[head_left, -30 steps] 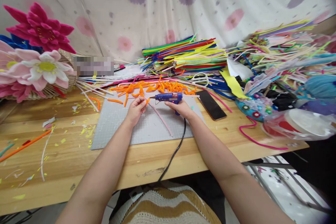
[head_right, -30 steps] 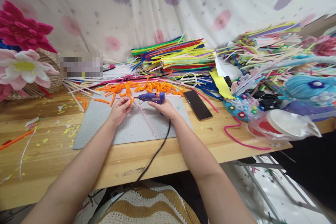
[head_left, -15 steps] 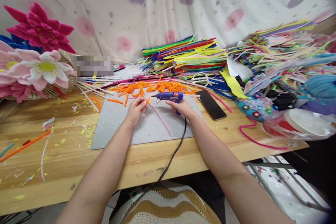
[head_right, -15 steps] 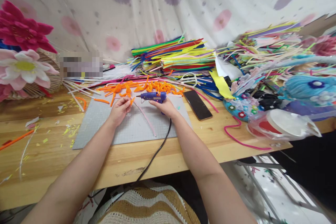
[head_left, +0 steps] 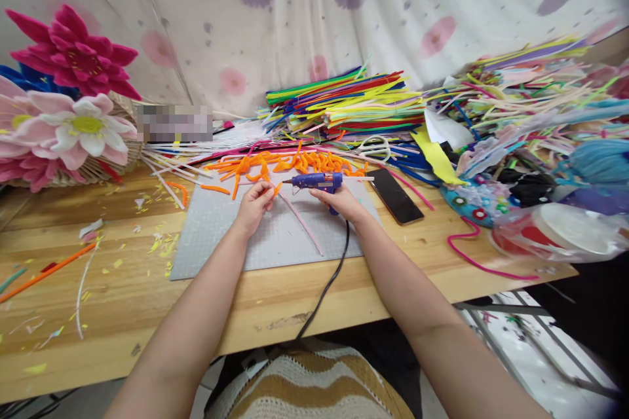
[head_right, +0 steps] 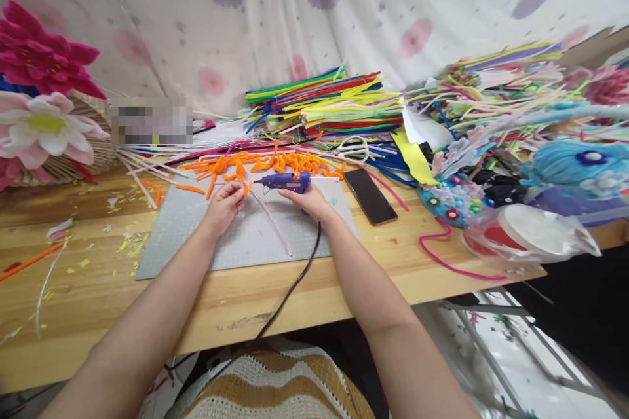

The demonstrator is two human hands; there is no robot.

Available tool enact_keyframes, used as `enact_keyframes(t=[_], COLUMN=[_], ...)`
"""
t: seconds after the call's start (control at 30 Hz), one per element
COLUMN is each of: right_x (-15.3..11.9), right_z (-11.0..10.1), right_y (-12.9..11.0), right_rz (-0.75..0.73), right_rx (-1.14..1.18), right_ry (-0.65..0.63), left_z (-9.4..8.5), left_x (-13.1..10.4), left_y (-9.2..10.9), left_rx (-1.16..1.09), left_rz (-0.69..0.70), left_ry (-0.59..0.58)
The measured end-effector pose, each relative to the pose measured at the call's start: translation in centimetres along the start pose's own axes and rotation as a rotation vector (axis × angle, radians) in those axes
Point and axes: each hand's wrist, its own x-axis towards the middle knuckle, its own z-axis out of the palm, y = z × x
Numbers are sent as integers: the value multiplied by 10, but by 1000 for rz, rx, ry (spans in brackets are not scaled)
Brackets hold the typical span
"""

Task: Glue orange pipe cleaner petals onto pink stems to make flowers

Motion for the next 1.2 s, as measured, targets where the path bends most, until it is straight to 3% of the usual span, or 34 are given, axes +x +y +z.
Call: enact_keyframes(t=[0.23, 0.47, 0.7, 0.9, 1.07, 1.2], right_x=[-3, 0, -3, -1, -3, -3], right_z=[1, 0, 1, -1, 1, 1], right_y=[-1, -3, -3, -2, -2, -3], right_rz=[23, 6, 27, 1, 24, 17], right_rx=[-2, 19, 32, 42, 30, 4], right_ry=[-81, 13, -81, 21, -73, -53], left_z=[0, 0, 0, -1, 0, 0], left_x=[0, 0, -1, 0, 0, 0], left_y=[-1, -1, 1, 2, 3, 3], left_rx=[4, 5, -18, -43, -62, -61], left_rz=[9, 5, -4, -43, -48, -49], left_ry=[-8, -10, -7, 2, -18, -17])
